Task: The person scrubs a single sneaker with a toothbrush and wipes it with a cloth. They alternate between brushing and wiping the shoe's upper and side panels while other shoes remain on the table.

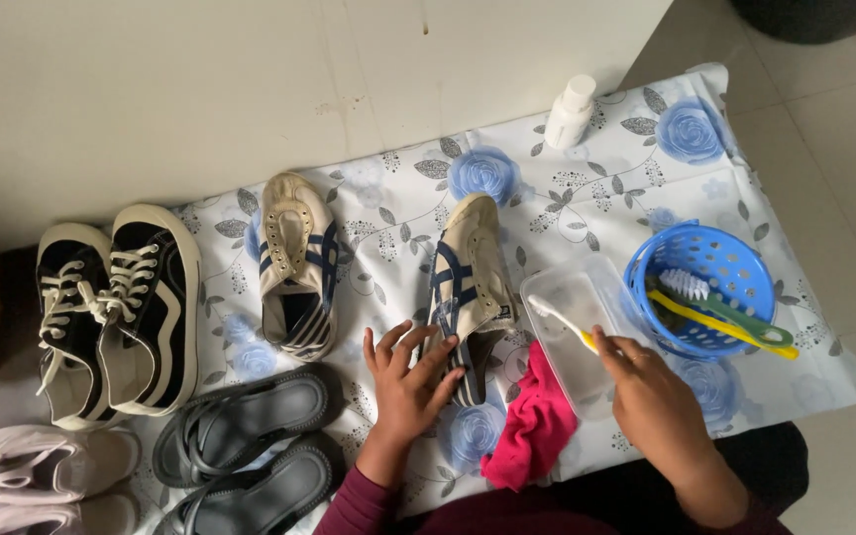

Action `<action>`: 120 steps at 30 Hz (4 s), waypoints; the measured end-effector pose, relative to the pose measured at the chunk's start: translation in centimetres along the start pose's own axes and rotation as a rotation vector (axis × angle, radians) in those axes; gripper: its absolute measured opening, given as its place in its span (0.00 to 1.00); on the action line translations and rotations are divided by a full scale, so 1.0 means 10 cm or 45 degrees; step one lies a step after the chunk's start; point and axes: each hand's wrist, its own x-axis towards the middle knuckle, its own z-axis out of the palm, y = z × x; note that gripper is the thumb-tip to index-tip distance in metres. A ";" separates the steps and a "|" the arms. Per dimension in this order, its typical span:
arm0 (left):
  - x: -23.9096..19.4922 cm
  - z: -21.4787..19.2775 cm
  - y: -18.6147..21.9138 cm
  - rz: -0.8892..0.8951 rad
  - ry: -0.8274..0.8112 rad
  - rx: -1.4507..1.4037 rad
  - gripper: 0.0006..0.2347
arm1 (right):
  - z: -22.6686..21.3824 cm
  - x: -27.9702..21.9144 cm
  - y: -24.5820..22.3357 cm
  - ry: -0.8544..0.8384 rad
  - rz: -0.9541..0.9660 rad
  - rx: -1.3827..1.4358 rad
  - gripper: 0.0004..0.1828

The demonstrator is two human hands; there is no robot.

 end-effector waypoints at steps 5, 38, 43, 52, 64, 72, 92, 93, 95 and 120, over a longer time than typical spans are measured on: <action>0.02 -0.01 0.01 -0.003 0.011 -0.023 0.15 | -0.05 -0.03 0.03 0.061 0.038 0.101 0.45; -0.08 0.14 -0.03 -0.095 0.096 -0.273 0.28 | -0.33 0.34 -0.62 0.656 -0.616 -0.061 0.15; -0.06 0.12 0.01 -0.095 0.094 -0.262 0.29 | -0.52 0.36 -0.63 0.643 -0.567 -0.213 0.16; -0.10 0.13 0.00 -0.080 0.071 -0.252 0.29 | -0.56 0.35 -0.56 0.563 -0.580 -0.306 0.19; -0.02 0.03 0.01 -0.083 -0.112 -0.074 0.27 | -0.68 0.48 -0.51 0.631 -0.535 -0.403 0.18; -0.09 0.06 -0.01 -0.105 -0.107 -0.044 0.29 | -0.79 0.71 -0.35 0.586 -0.629 -0.396 0.21; -0.10 0.02 0.03 -0.125 -0.123 -0.055 0.29 | -0.69 0.93 -0.54 0.538 -0.747 -0.195 0.25; -0.08 0.03 0.02 -0.132 -0.119 -0.060 0.29 | -0.67 0.91 -0.60 0.521 -0.745 -0.245 0.23; -0.06 0.04 0.02 -0.118 -0.108 -0.043 0.29 | -0.73 0.91 -0.51 0.532 -0.685 -0.247 0.24; -0.09 0.10 -0.05 -0.060 -0.055 -0.049 0.17 | -0.31 0.25 -0.45 0.458 -0.275 -0.039 0.25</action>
